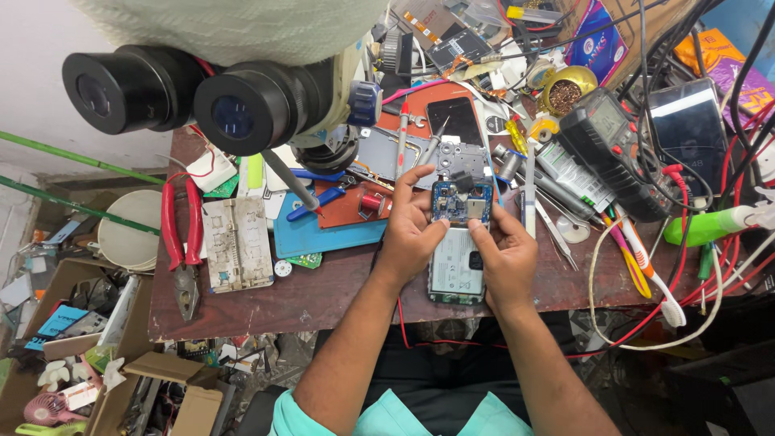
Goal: The person reassembles a disassembled smartphone by aligning the motherboard and battery, connecting internal cables, and securing the back cover. They use tweezers to adjust small components and press the casing edges to ensure closure.
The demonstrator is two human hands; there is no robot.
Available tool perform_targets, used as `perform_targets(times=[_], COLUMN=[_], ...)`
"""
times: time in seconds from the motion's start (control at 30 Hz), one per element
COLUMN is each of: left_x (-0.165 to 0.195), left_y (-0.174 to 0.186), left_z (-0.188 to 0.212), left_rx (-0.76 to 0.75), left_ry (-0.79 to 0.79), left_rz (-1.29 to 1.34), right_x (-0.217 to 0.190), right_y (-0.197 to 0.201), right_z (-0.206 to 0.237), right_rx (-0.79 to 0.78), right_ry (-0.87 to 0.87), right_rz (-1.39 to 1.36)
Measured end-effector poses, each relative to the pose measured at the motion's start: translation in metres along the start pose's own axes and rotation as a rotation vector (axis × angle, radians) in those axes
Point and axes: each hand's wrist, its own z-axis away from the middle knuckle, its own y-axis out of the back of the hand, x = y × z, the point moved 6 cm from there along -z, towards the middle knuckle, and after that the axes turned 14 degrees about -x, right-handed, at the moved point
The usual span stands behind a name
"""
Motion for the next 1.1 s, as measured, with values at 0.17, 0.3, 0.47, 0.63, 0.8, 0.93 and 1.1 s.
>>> perform_targets(times=[0.17, 0.3, 0.47, 0.63, 0.8, 0.93, 1.1], left_x=[0.004, 0.003, -0.003, -0.008, -0.015, -0.029, -0.033], left_y=[0.003, 0.004, -0.002, -0.002, 0.009, 0.017, 0.022], left_z=[0.001, 0.002, 0.001, 0.0, 0.003, 0.002, 0.001], left_rx=[0.051, -0.006, -0.161, -0.18, -0.024, 0.15, 0.197], left_ry=[-0.049, -0.023, 0.089, 0.118, 0.103, 0.178, 0.212], left_rz=[0.015, 0.118, 0.142, 0.149, 0.018, 0.027, 0.072], right_x=[0.002, 0.005, 0.007, 0.004, 0.007, 0.012, 0.018], right_y=[-0.001, 0.002, 0.011, 0.011, 0.006, 0.007, 0.01], right_z=[0.002, -0.002, -0.006, -0.011, -0.012, -0.012, -0.013], right_rx=[-0.08, -0.141, -0.08, -0.075, -0.089, -0.098, -0.099], right_ry=[-0.042, -0.056, -0.11, -0.168, -0.214, -0.222, -0.225], right_rz=[0.094, -0.008, 0.005, -0.063, -0.02, 0.033, 0.013])
